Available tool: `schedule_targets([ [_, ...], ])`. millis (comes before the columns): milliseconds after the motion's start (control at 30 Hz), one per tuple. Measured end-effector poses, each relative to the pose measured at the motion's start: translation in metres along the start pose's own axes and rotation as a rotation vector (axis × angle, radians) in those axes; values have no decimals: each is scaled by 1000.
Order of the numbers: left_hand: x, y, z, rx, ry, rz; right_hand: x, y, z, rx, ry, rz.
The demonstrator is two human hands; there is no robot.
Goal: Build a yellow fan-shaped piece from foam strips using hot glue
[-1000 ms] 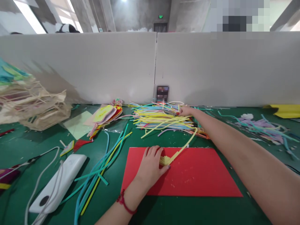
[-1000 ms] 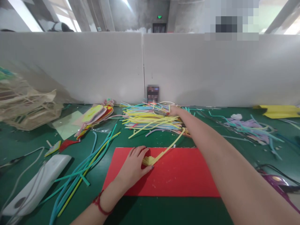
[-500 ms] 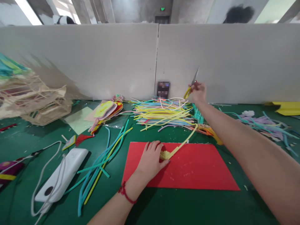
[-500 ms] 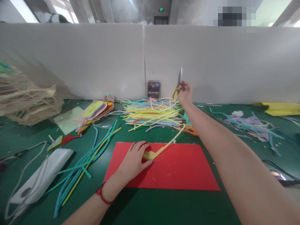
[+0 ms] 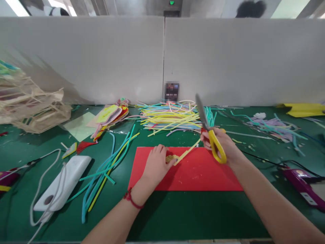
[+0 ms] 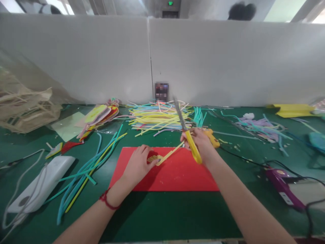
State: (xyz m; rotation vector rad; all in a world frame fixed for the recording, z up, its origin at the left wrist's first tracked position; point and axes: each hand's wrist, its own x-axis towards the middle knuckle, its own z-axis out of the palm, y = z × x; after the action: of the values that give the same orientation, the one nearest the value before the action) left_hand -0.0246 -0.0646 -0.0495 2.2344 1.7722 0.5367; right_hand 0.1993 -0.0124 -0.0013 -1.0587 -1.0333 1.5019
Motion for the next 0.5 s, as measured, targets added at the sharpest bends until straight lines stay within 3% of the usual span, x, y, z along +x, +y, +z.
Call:
schedule_targets([
  [167, -5, 2, 0, 30, -31, -36, -28, 19, -12, 108, -39, 224],
  [300, -6, 4, 4, 16, -35, -58, -29, 28, -12, 200, -94, 210],
  [500, -1, 3, 7, -148, -55, -73, -30, 40, -14, 164, -141, 197],
])
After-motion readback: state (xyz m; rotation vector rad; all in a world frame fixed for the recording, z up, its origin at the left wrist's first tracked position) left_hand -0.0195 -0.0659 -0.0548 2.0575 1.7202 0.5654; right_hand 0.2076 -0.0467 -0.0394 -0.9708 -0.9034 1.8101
